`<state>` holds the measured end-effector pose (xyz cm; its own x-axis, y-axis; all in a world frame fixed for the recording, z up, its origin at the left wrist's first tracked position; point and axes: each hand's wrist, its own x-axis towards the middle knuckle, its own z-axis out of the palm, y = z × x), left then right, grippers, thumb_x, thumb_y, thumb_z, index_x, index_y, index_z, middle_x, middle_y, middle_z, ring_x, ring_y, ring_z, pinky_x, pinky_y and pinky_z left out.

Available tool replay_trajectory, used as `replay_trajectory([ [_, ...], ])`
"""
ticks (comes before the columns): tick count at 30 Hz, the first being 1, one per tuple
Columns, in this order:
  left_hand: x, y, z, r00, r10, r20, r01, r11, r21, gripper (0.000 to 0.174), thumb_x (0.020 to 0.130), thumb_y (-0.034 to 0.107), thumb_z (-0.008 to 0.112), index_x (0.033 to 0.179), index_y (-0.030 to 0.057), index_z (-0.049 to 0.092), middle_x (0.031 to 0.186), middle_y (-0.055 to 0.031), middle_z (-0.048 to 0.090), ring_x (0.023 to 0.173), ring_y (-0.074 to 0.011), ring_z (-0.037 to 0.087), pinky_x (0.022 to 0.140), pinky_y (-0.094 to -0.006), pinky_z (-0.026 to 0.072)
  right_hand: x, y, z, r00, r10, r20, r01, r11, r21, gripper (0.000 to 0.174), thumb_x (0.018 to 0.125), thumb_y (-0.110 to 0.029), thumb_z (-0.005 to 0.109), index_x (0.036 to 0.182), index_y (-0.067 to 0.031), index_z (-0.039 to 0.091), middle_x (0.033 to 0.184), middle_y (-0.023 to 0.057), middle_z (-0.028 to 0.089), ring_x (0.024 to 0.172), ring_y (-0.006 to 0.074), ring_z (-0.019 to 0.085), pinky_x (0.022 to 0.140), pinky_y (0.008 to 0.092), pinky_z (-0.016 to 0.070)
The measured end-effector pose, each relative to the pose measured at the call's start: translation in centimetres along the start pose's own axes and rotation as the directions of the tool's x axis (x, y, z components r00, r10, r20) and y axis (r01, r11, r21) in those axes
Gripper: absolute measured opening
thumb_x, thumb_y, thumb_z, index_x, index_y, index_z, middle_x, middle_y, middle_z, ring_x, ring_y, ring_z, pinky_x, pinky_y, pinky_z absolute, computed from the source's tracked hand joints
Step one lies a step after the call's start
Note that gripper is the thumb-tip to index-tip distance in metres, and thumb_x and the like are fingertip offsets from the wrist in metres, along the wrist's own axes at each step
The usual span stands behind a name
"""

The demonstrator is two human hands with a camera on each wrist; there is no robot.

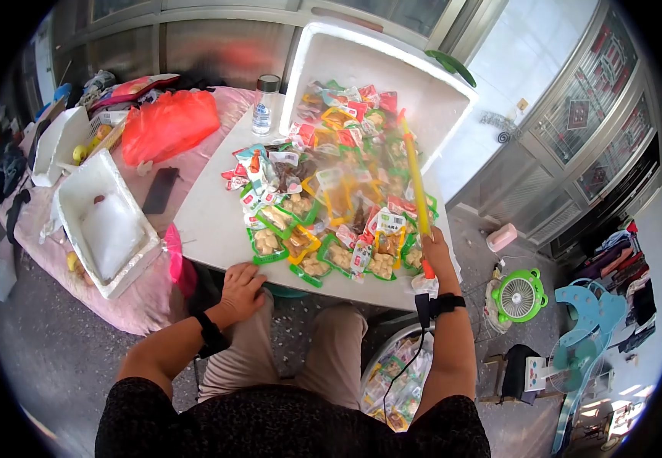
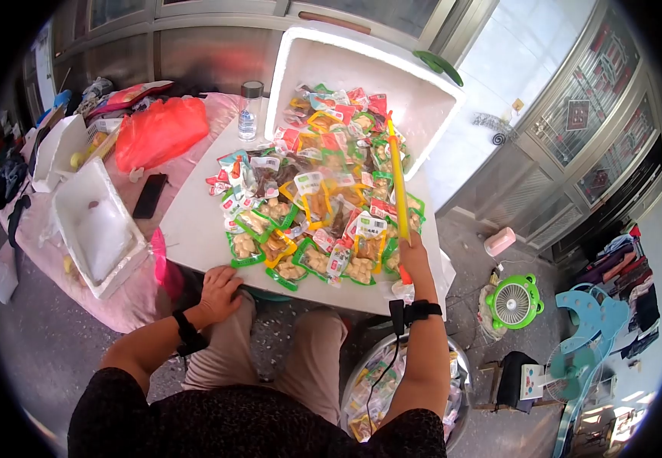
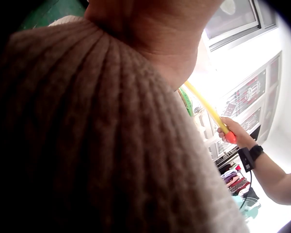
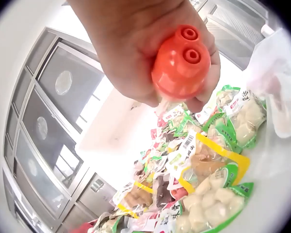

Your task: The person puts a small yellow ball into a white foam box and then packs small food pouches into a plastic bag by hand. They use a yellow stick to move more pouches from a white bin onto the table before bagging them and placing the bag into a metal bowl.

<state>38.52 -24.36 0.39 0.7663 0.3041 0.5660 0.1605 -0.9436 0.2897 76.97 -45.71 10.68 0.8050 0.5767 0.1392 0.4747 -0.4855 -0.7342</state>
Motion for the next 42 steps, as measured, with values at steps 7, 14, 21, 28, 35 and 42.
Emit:
replay_trajectory([
  [7,0.3,0.4,-0.5,1.000,-0.005,-0.001,0.005,1.000,0.000,0.039,0.057,0.016,0.058,0.095,0.0092,0.051,0.103,-0.0112,0.043,0.101,-0.0292,0.039,0.084,-0.0407,0.0288,3.4,-2.2,-0.7,0.997,0.057,0.048,-0.027,0.872,-0.489,0.036,0.078,-0.018,0.039,0.109,0.0010,0.038,0.084,0.0278,0.054,0.081,0.0404,0.052,0.068,0.0443,0.0411],
  [14,0.0,0.4,-0.4,1.000,-0.004,-0.022,0.004,1.000,0.000,0.040,0.056,0.016,0.058,0.095,0.0085,0.051,0.102,-0.0116,0.044,0.101,-0.0291,0.039,0.084,-0.0408,0.0288,-4.3,0.8,-2.8,0.991,-0.020,0.135,0.063,0.946,-0.319,0.040,0.080,-0.021,0.043,0.115,-0.0032,0.034,0.079,0.0199,0.056,0.068,0.0314,0.057,0.062,0.0387,0.0442],
  [21,0.1,0.6,-0.4,0.999,-0.025,-0.026,0.025,1.000,0.000,0.037,0.055,0.016,0.059,0.091,0.0084,0.053,0.102,-0.0113,0.044,0.101,-0.0290,0.039,0.084,-0.0411,0.0291,-17.0,-0.4,-2.5,0.951,0.226,0.212,-0.251,0.963,0.096,0.039,0.081,-0.017,0.043,0.117,-0.0043,0.033,0.073,0.0104,0.052,0.055,0.0134,0.052,0.047,0.0289,0.0430],
  [28,0.1,0.7,-0.2,0.999,-0.031,-0.026,0.031,0.999,0.018,0.037,0.055,0.017,0.059,0.090,0.0087,0.052,0.102,-0.0115,0.044,0.100,-0.0296,0.039,0.084,-0.0417,0.0295,-23.1,0.2,0.4,0.930,0.319,0.184,-0.364,0.872,0.327,0.046,0.081,-0.014,0.043,0.122,-0.0017,0.025,0.066,0.0033,0.045,0.048,0.0102,0.045,0.042,0.0238,0.0395],
  [35,-0.1,0.6,0.1,1.000,-0.020,-0.009,0.020,0.999,0.036,0.038,0.056,0.018,0.060,0.093,0.0086,0.052,0.103,-0.0119,0.043,0.102,-0.0301,0.038,0.085,-0.0423,0.0283,-21.1,1.1,1.8,0.974,0.224,0.010,-0.217,0.929,0.299,0.045,0.082,-0.013,0.043,0.122,-0.0013,0.026,0.068,0.0035,0.047,0.048,0.0088,0.045,0.043,0.0223,0.0389],
  [42,0.2,0.2,-0.4,0.995,-0.021,0.097,0.020,1.000,0.013,0.040,0.058,0.021,0.060,0.095,0.0088,0.052,0.106,-0.0117,0.043,0.104,-0.0295,0.036,0.087,-0.0416,0.0266,-20.4,-2.6,5.2,0.972,0.137,0.193,-0.207,0.887,0.413,0.048,0.082,-0.012,0.045,0.122,0.0026,0.025,0.065,0.0029,0.046,0.049,0.0084,0.045,0.044,0.0215,0.0388],
])
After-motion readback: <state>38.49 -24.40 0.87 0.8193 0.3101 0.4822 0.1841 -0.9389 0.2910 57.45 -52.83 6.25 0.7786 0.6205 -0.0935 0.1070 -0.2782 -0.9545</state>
